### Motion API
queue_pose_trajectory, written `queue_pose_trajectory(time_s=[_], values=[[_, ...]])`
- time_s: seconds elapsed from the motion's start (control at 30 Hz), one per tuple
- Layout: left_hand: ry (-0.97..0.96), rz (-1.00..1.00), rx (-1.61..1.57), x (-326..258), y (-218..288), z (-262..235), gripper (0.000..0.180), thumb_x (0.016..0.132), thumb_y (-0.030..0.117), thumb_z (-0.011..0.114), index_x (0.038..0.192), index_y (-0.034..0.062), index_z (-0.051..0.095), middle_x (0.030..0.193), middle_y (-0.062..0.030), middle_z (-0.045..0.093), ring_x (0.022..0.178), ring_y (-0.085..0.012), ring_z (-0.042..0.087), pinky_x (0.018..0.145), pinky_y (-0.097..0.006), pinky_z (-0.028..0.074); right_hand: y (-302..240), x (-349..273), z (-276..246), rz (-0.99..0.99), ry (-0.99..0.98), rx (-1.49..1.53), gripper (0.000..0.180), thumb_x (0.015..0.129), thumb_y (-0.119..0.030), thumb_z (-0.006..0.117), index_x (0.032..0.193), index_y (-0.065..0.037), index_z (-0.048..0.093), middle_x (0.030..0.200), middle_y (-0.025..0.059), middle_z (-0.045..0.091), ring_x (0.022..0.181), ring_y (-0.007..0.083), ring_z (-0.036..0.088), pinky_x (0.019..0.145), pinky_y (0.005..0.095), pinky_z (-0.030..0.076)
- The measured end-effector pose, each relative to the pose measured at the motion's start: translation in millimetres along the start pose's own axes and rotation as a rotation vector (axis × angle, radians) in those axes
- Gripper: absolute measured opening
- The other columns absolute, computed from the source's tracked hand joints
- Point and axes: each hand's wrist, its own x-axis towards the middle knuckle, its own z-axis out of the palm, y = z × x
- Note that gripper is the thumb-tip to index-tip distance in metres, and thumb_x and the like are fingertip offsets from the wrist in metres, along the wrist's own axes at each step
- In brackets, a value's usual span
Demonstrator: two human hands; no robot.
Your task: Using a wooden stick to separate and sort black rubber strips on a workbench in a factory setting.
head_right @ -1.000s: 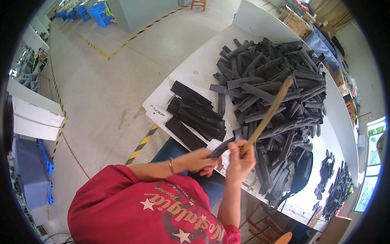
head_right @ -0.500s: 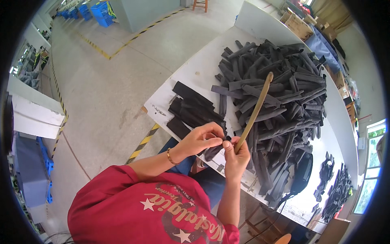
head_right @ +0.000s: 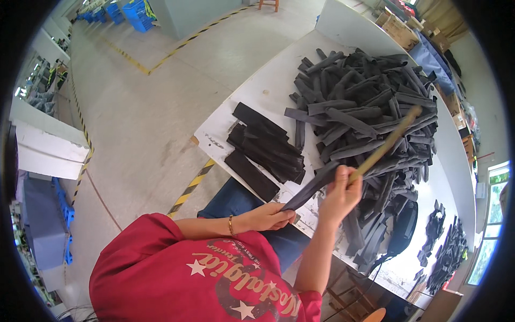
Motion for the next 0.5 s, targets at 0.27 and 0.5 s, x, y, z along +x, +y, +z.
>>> queue_pose_trajectory(time_s=[0.27, 0.5], values=[[0.353, 0.639, 1.174, -29, 9, -58, 0.014, 0.083, 0.019, 0.064, 0.090, 0.0080, 0.060, 0.083, -0.0046, 0.057, 0.078, -0.0225, 0.057, 0.066, -0.031, 0.046, -4, 83, -72, -0.229, 0.223, -0.261, 0.023, 0.094, -0.027, 0.061, 0.094, -0.005, 0.055, 0.066, -0.0044, 0.044, 0.053, 0.0015, 0.036, 0.045, 0.0179, 0.027], [0.199, 0.563, 1.672, -19, 11, -104, 0.022, 0.071, 0.018, 0.071, 0.090, 0.0109, 0.064, 0.099, -0.0028, 0.059, 0.098, -0.0230, 0.054, 0.086, -0.035, 0.044, 26, 32, -122, -0.129, 0.076, -0.438, 0.022, 0.097, -0.018, 0.052, 0.111, -0.001, 0.056, 0.077, -0.0010, 0.050, 0.062, 0.0047, 0.042, 0.053, 0.0202, 0.033]])
